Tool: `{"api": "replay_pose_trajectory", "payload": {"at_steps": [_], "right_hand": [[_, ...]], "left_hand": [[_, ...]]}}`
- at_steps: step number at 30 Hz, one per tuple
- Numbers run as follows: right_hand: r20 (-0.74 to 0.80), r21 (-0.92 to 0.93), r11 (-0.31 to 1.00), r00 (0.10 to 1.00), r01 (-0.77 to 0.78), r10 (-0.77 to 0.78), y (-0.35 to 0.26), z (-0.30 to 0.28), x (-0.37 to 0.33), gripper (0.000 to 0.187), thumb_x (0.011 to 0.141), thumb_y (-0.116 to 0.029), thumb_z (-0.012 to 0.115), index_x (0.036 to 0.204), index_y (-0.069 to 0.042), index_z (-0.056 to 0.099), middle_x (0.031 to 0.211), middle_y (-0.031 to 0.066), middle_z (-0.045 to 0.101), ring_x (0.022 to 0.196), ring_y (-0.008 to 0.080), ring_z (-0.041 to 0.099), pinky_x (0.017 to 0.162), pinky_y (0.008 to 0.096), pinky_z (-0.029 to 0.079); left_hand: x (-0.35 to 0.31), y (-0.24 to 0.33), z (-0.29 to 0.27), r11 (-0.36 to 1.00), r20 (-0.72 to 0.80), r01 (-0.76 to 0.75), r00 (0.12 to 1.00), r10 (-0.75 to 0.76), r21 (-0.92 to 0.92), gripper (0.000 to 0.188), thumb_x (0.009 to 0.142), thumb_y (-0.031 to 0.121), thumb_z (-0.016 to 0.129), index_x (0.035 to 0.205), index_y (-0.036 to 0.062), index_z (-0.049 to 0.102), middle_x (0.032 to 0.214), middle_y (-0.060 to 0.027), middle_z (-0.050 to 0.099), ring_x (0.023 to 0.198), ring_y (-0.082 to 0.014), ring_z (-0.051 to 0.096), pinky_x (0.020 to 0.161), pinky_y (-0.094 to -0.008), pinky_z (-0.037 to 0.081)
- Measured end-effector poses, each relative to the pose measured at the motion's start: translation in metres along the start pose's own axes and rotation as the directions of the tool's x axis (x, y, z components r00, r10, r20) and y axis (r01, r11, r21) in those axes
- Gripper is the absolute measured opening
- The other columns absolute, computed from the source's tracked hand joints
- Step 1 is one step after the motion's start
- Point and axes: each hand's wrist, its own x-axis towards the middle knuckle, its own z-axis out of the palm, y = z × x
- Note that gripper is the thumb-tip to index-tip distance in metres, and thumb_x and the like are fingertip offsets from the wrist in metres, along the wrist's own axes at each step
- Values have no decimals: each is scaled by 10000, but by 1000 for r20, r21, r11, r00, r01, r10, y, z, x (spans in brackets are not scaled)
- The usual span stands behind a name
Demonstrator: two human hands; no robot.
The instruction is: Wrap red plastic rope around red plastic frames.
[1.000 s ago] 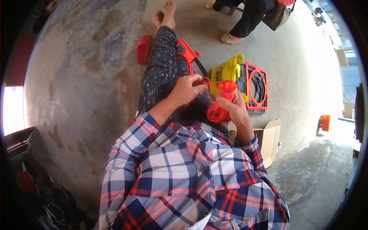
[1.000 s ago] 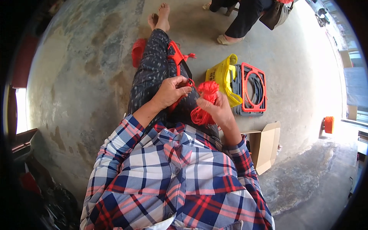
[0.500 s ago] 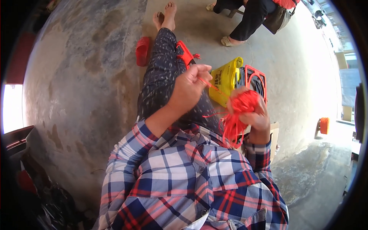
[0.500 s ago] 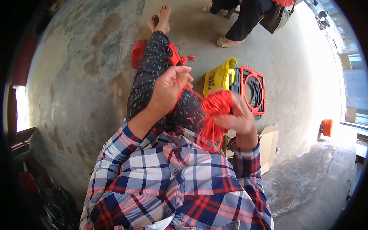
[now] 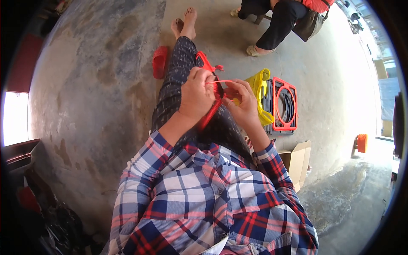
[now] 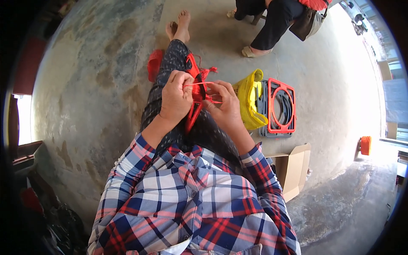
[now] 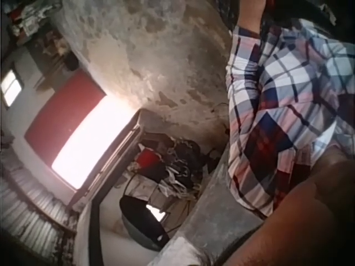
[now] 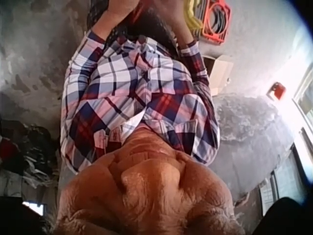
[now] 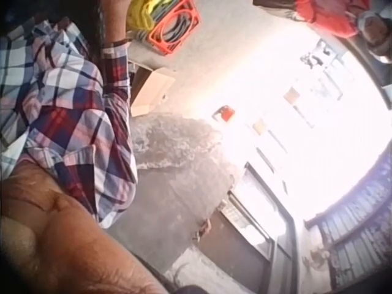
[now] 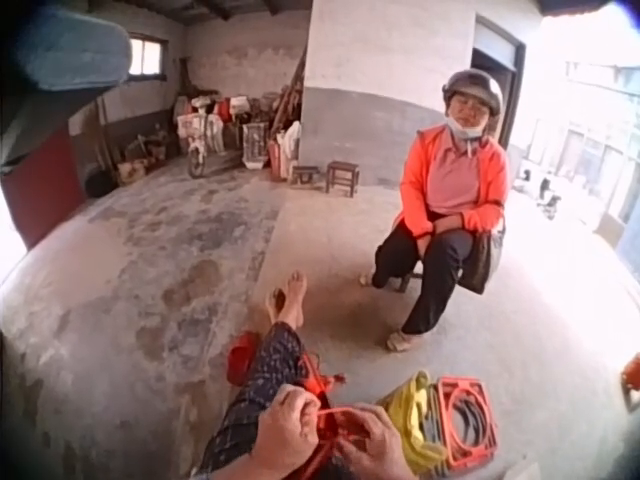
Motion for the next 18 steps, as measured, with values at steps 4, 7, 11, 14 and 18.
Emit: {"api": "replay_pose_trajectory", "payload": {"at_steps": [4, 7, 11, 14, 18], "right_hand": [[83, -331, 885, 944, 328, -319, -16, -7, -1, 442, 717, -28, 742, 1136, -45, 604, 1165, 146, 548, 1036, 285, 597, 863, 381, 506], [-91, -32, 999, 996, 17, -20, 1, -35, -9, 401, 774, -49, 701, 1160, -56, 593, 1159, 98, 576, 1093, 235, 571, 934, 371, 459], [-193, 830, 554, 964, 61, 184, 3, -115, -9, 401, 970, -228, 476, 1347, -101, 428, 1367, 219, 476, 1279, 364, 448, 1072, 523, 347], [-186, 939, 320, 970, 129, 157, 5, -169, -36, 370, 986, -222, 454, 1333, -93, 451, 1431, 212, 412, 1304, 355, 415, 1082, 536, 336], [-398, -400, 896, 917, -195, 21, 34, -188, -98, 339, 971, -207, 504, 1274, -57, 481, 1240, 174, 539, 1078, 307, 556, 915, 475, 471]], "left_hand": [[-7, 23, 8, 865, 247, 302, 945, -215, -401, 93, 925, 73, 516, 852, 29, 552, 717, -18, 558, 652, -155, 562, 588, -300, 454], [2, 12, 2, 519, 449, 621, 784, -429, -587, 128, 937, 140, 523, 843, 74, 580, 708, 36, 538, 607, -25, 451, 535, -212, 356], [-6, -3, 12, 379, 554, 769, 636, -537, -516, 122, 915, 190, 548, 850, 98, 594, 724, 37, 559, 602, -53, 474, 575, -206, 355], [-13, -16, 24, 305, 601, 835, 544, -585, -458, 216, 936, 286, 537, 874, 83, 573, 792, -32, 621, 644, -118, 562, 638, -274, 433], [-11, -11, 19, 66, 761, 918, 363, -538, -391, 456, 977, 483, 409, 959, 36, 499, 861, -218, 658, 701, -267, 659, 702, -344, 519]]}}
